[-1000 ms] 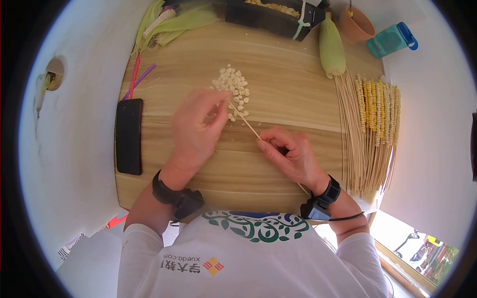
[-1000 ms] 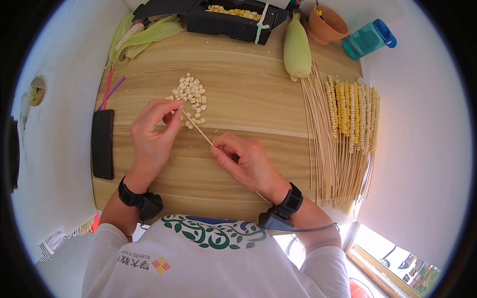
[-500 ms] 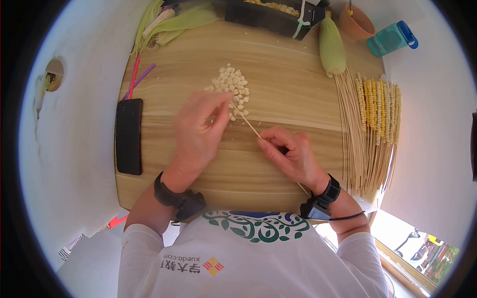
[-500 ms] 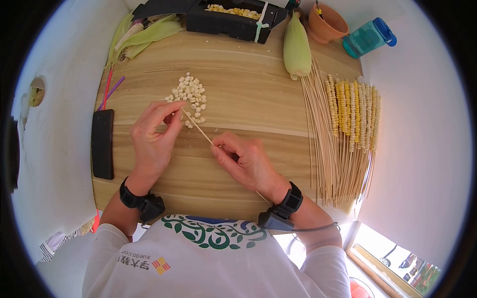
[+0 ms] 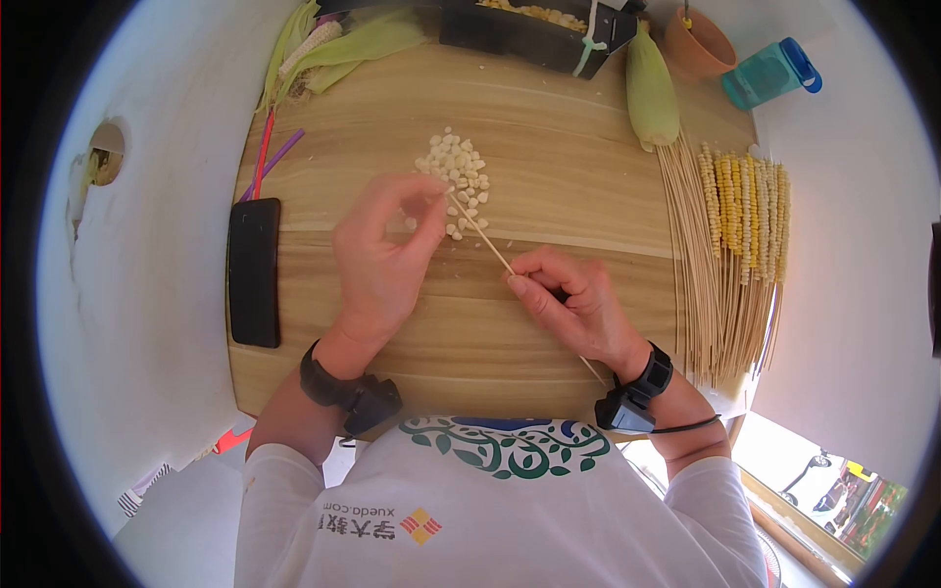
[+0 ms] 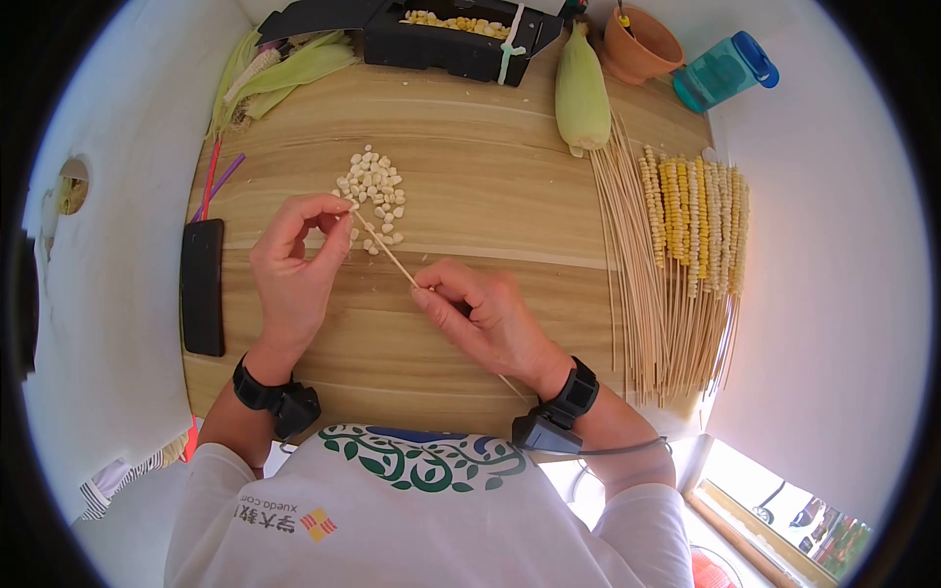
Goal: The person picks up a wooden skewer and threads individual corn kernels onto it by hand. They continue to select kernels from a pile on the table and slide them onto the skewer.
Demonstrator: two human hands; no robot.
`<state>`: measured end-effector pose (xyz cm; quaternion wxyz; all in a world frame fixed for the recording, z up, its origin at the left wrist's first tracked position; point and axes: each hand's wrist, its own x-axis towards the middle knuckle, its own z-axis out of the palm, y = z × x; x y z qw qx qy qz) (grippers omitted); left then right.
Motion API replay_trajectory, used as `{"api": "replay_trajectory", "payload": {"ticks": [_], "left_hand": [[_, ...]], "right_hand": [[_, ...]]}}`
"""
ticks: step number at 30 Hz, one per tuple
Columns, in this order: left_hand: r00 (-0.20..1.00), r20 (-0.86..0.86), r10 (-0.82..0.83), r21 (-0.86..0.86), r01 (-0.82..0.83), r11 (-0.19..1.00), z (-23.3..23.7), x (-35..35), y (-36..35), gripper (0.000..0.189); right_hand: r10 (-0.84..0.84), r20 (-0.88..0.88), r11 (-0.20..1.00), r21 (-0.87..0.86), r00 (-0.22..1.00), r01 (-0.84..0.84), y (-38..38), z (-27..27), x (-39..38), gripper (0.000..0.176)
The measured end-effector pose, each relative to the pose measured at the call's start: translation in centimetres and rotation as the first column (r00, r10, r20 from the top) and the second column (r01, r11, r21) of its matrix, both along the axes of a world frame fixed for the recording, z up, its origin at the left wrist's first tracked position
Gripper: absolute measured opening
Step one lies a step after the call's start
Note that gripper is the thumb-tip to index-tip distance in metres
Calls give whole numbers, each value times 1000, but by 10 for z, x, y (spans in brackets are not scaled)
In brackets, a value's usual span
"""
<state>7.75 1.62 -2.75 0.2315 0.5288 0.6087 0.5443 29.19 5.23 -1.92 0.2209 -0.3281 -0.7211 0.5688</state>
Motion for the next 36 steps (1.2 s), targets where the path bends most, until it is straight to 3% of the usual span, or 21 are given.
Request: {"api": "replay_trajectory", "payload": {"ticks": [5,15,24,30,32,36], "left_hand": [[996,86,-3,-48,8,999,-1,-2,0,16],[996,79,-37,-49,41,998,2,8,-3,19],[978,63,-200,-16,202,979,1,19,-6,20],[989,43,-139,-64,142,988,2,9,-4,18],[999,-10,-45,-52,44,998,-2,-3,-1,18],[1000,-19,-15,-27,15,1000,-3,-8,3,18]], "right_hand": [[6,5,1000,-17,1000,-6,0,1,0,11],[-11,25,999,51,1000,10,0,-2,-1,10],[-67,0,997,-47,998,67,0,-2,-1,9],[-80,13,992,-99,997,81,0,0,-2,11],[-44,22,997,-68,999,45,0,0,-1,11],[-35,-2,999,-16,999,35,0,2,-1,11]]}}
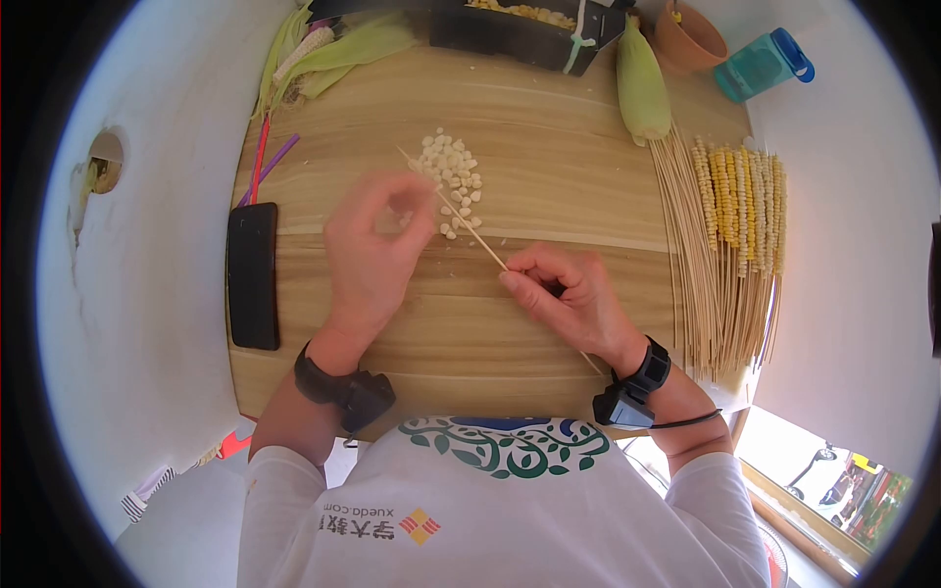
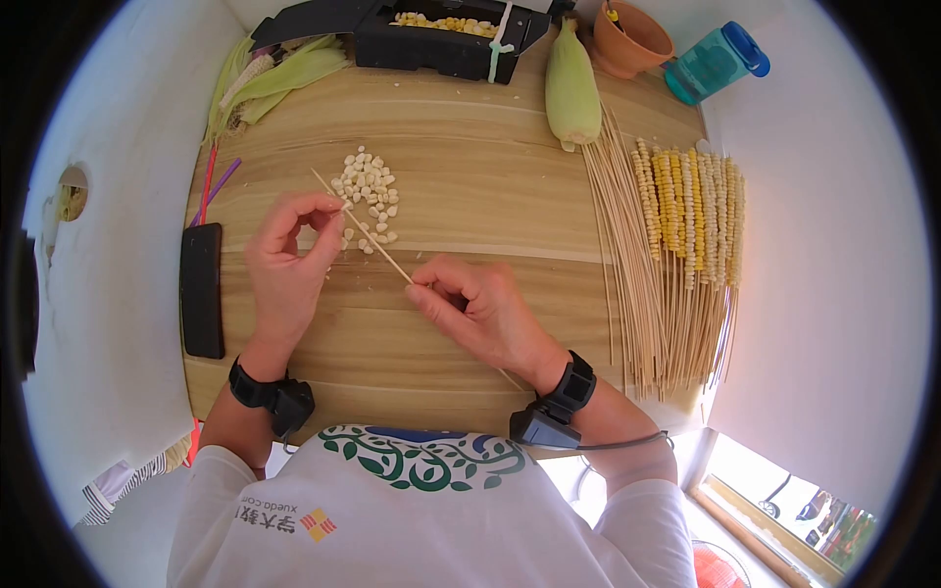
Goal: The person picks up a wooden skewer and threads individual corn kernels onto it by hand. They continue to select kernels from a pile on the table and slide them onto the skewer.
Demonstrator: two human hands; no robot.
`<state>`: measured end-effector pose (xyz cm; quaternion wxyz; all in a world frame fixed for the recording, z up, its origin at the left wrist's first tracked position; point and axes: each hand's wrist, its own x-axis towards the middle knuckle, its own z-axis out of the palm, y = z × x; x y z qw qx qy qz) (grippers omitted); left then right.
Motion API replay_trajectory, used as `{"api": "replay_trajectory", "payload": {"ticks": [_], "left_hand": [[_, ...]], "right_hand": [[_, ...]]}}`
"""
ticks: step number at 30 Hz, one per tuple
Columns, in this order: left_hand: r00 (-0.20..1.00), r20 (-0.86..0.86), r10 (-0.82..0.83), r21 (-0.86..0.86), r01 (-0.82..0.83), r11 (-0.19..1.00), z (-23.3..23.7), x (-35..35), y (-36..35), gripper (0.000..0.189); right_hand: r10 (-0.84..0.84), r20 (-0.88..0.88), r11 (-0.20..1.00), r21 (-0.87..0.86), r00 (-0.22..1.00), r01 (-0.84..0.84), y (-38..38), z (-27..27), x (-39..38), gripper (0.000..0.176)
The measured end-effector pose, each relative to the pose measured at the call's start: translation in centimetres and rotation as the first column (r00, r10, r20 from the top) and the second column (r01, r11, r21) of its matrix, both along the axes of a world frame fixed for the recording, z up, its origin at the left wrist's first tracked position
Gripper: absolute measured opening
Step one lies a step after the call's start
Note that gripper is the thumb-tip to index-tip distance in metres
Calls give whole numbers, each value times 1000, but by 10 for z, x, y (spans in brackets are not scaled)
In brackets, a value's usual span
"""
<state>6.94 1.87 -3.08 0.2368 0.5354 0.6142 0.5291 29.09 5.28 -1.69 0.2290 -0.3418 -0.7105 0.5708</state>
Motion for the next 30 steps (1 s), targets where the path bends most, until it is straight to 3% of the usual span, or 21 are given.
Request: {"api": "replay_trajectory", "payload": {"ticks": [6,9,14,30], "left_hand": [[999,47,7,-48,-5,999,-1,2,0,17],[997,71,41,29,-44,999,-4,4,2,14],[987,119,-108,-60,116,991,1,13,-5,19],[974,103,-204,-74,212,974,8,32,-11,19]], "right_hand": [[18,8,999,35,1000,-18,-1,-2,1,11],[24,6,999,44,1000,-24,-1,-3,1,11],[-7,11,1000,8,1000,7,-2,-6,0,11],[-36,5,999,11,999,36,-1,-9,0,11]]}}
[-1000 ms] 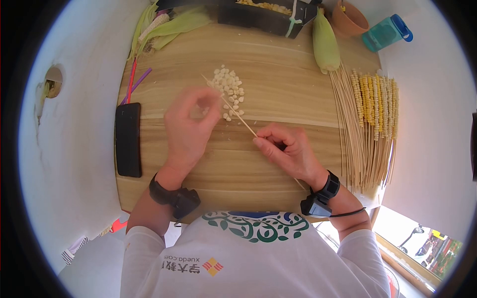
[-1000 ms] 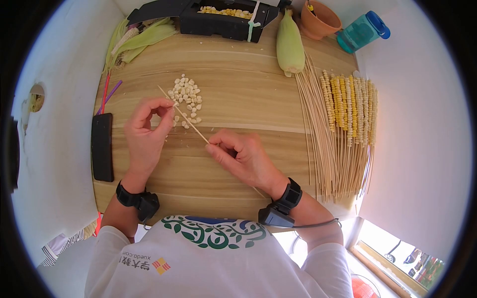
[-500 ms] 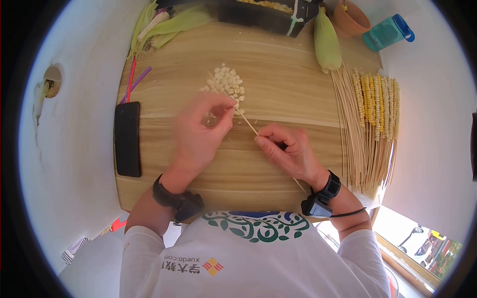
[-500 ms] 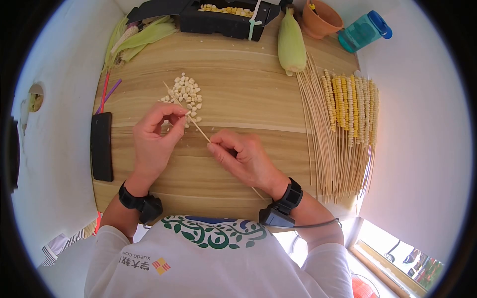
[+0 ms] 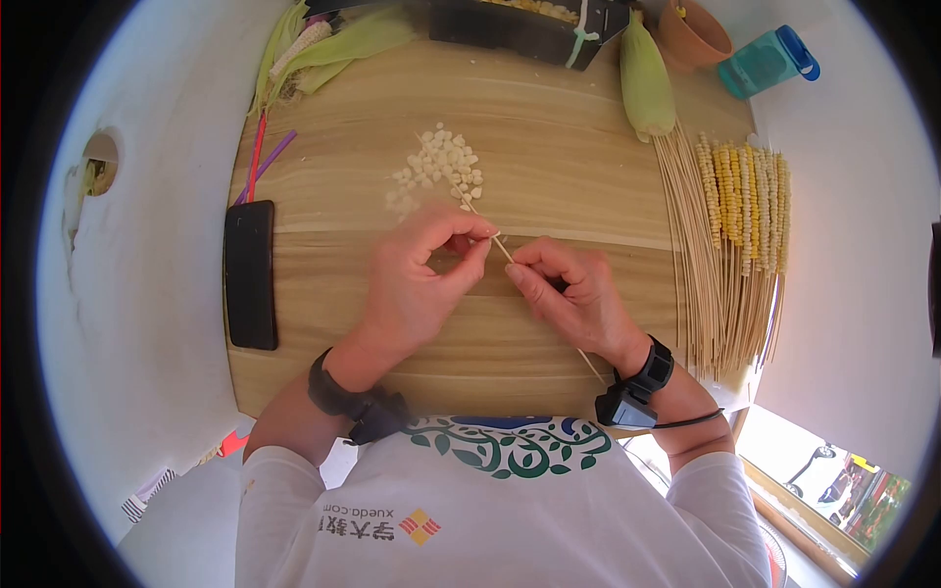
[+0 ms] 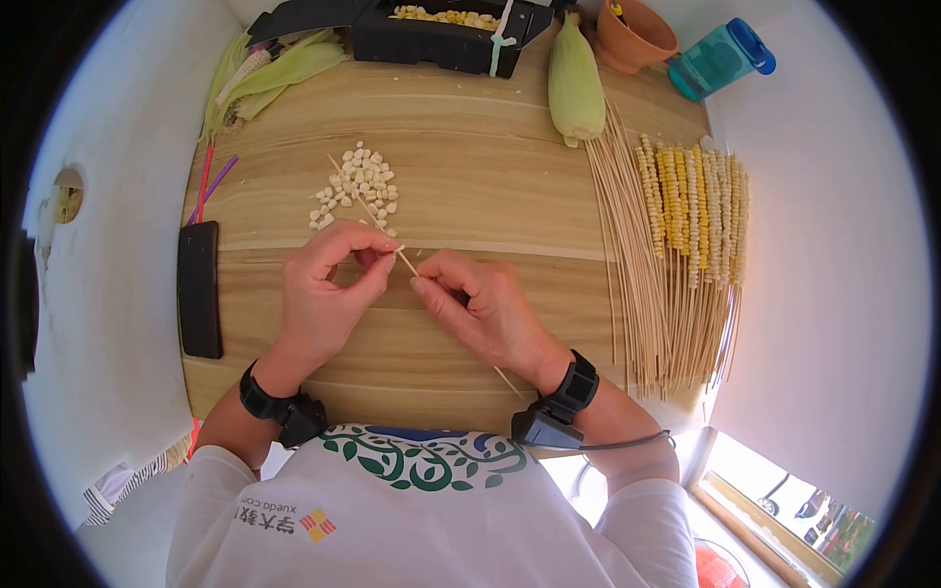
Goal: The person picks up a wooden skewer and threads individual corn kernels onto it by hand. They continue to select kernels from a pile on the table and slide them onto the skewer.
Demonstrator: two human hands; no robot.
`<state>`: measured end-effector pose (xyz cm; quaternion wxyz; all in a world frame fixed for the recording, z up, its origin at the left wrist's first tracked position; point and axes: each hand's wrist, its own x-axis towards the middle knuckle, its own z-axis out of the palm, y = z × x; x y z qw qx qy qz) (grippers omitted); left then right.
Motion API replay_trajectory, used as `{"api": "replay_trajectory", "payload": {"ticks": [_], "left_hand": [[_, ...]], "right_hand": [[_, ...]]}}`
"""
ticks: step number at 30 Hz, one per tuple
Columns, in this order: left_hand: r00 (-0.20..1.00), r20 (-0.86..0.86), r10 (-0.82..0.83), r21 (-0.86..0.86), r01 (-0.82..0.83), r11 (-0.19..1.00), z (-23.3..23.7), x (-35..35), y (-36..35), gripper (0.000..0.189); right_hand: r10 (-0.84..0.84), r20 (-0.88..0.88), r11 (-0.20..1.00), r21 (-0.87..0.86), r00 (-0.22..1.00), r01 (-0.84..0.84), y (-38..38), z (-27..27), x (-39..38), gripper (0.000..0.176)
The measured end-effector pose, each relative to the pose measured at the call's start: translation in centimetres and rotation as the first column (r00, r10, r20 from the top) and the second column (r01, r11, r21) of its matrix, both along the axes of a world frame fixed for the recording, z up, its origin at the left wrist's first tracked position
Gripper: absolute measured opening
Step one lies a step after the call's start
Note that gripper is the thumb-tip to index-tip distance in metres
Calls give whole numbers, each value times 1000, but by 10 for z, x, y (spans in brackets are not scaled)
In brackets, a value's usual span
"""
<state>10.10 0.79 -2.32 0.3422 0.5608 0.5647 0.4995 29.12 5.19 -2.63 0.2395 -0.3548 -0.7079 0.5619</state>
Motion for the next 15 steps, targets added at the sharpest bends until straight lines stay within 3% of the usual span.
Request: {"api": "replay_trajectory", "payload": {"ticks": [15], "left_hand": [[995,-47,-92,32,94,995,-2,6,-2,15]], "right_hand": [[-25,6,998,-51,1000,26,0,-1,-1,8]]}}
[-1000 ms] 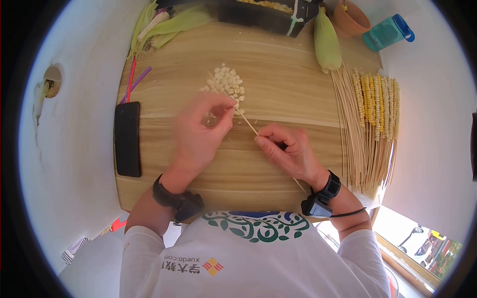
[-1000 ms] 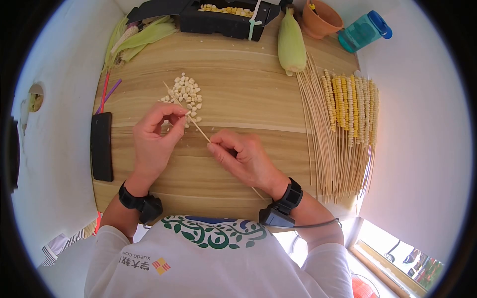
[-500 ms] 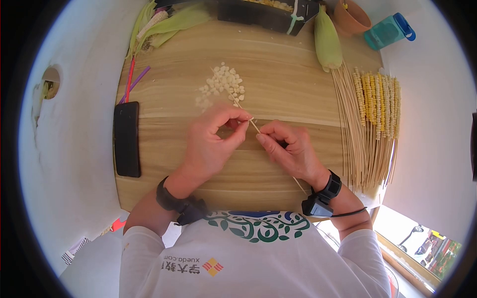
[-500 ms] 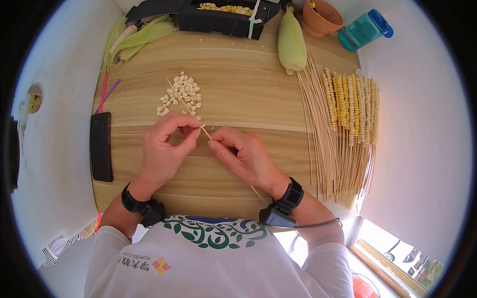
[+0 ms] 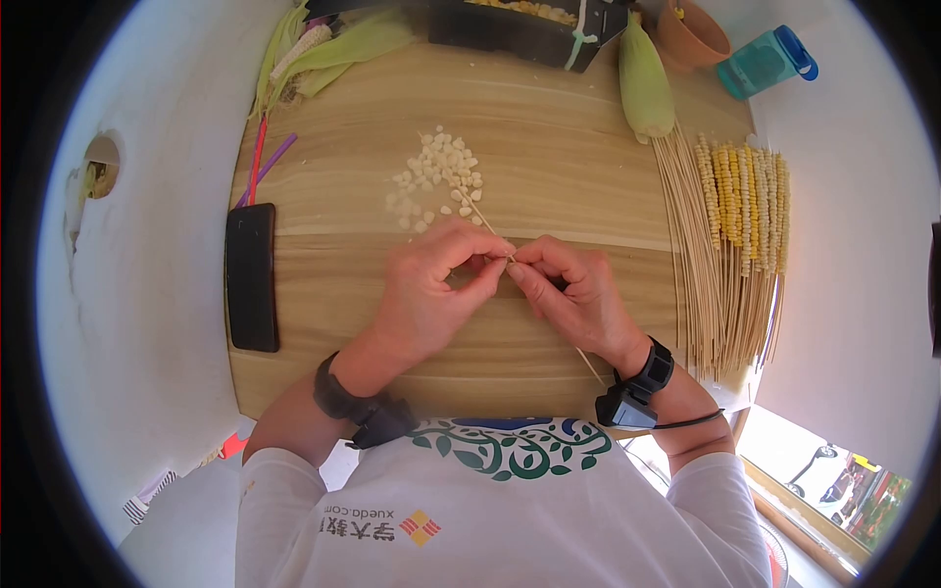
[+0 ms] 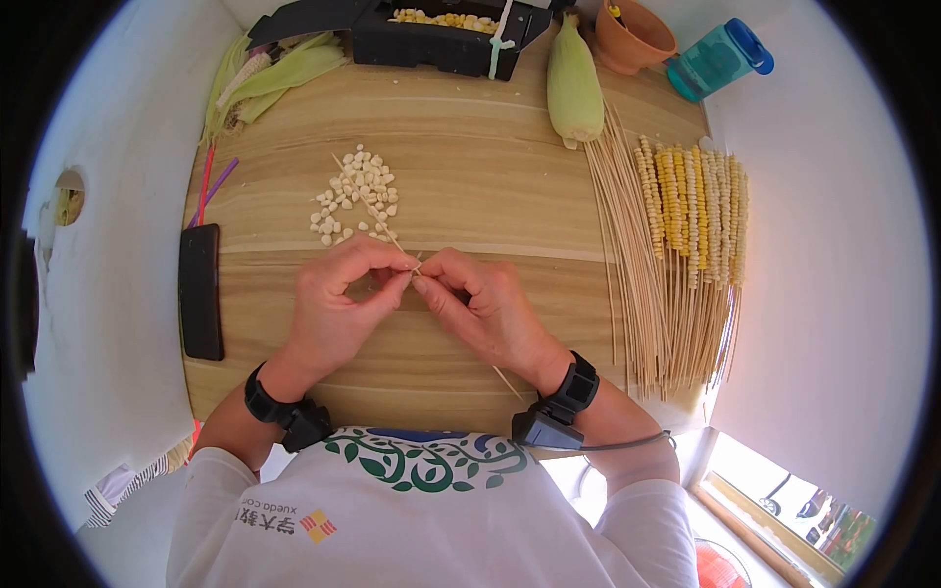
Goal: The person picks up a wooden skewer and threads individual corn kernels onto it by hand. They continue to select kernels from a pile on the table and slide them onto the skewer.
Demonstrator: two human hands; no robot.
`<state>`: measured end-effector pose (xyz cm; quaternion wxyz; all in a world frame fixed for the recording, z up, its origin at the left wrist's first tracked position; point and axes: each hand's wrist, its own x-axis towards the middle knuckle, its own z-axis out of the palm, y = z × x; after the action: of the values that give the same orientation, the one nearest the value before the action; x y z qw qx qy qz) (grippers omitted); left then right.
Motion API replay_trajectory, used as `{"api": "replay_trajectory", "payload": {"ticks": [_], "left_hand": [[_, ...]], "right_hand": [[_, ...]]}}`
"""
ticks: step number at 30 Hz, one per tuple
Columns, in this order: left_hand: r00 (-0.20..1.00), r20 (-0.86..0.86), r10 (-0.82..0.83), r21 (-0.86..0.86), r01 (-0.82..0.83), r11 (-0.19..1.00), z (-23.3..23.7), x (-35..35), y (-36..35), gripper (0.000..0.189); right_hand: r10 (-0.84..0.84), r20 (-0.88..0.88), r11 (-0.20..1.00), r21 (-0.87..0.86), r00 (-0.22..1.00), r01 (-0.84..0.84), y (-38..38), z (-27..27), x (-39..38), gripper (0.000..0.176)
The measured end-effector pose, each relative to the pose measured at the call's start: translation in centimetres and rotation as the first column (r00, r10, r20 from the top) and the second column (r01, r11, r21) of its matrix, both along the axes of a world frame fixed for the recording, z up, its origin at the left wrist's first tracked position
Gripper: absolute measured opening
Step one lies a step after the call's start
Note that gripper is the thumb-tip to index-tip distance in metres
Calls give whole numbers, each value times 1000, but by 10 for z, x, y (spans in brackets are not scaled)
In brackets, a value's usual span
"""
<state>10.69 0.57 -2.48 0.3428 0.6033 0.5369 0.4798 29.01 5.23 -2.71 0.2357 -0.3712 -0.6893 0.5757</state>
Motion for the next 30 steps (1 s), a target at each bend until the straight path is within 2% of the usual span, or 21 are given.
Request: {"api": "replay_trajectory", "payload": {"ticks": [6,9,11,15,20,23,30], "left_hand": [[1000,-19,19,8,-19,1000,-1,-1,0,16],[997,-13,71,15,-71,997,0,-6,2,17],[986,29,165,-16,-164,986,3,-9,4,17],[987,-2,159,38,-159,987,3,-8,4,18],[997,-49,60,28,-59,998,1,-3,2,16],[999,1,36,11,-36,999,0,0,1,17],[1000,-15,18,34,-17,999,2,1,0,17]], "right_hand": [[-21,-11,999,-27,1000,20,1,5,-1,10],[6,4,999,-39,1000,-6,1,4,1,12],[21,-1,999,-38,1000,-21,0,3,1,12],[16,0,1000,-8,1000,-16,-1,4,1,12],[0,-4,1000,27,1000,0,0,3,0,11],[-8,-3,1000,12,1000,8,-1,2,1,10],[-14,-10,999,30,1000,14,0,2,0,10]]}}
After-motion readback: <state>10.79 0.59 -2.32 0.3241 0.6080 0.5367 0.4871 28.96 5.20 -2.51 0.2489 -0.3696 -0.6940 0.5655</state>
